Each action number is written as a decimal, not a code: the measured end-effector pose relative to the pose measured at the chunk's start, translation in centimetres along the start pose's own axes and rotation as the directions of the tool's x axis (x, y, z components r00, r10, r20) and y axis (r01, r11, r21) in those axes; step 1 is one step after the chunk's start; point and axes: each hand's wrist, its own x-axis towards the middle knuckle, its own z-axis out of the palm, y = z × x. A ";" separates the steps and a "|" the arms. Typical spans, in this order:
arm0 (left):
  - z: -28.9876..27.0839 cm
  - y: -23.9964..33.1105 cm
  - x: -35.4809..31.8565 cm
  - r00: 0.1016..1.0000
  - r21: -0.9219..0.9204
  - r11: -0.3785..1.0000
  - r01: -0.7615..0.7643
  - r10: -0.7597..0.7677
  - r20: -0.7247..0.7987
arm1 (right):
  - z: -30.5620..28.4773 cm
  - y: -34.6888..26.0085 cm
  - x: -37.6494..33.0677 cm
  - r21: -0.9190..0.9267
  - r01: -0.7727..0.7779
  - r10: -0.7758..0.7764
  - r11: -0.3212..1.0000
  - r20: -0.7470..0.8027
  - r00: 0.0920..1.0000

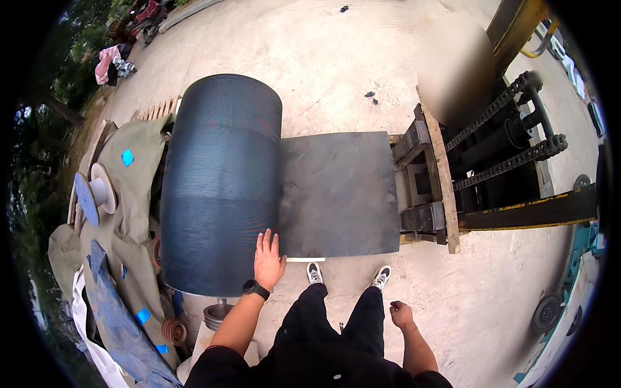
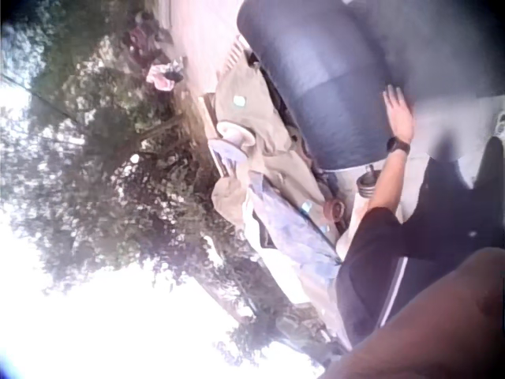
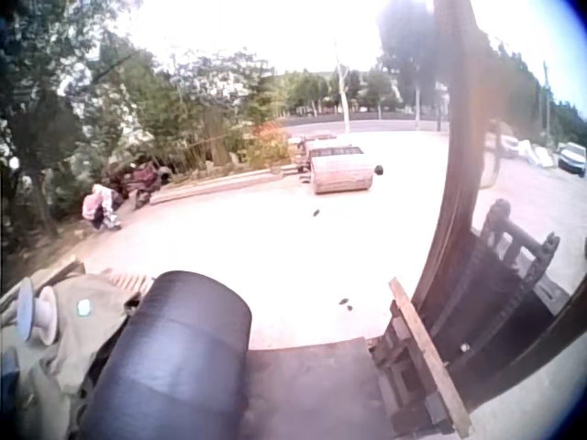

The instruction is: The person moves a large black cylindrical object and a metal sheet using a yellow hand pallet jack, then enters a workshop and scrapes the concrete floor with a screwdriver.

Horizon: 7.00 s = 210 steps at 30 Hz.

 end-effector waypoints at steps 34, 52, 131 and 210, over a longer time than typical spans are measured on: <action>-3.2 58.8 5.5 0.340 -0.092 0.492 -0.866 0.442 -0.830 | -39.6 21.8 14.6 0.423 0.282 -0.055 0.861 -0.473 0.879; -8.8 72.7 9.0 0.356 -0.749 0.411 -0.520 -0.693 -0.627 | -68.9 57.2 37.5 -0.139 -0.131 0.067 0.982 -0.389 0.919; -4.2 84.1 3.1 -0.915 -0.869 0.476 0.132 -0.279 -0.291 | -72.9 -35.8 31.3 0.812 0.580 -0.976 -0.065 0.071 -0.208; -2.3 124.5 15.0 -0.888 -0.686 0.585 0.433 0.142 -0.438 | -87.9 -27.6 27.1 0.937 0.342 -0.997 -0.076 -0.060 -0.055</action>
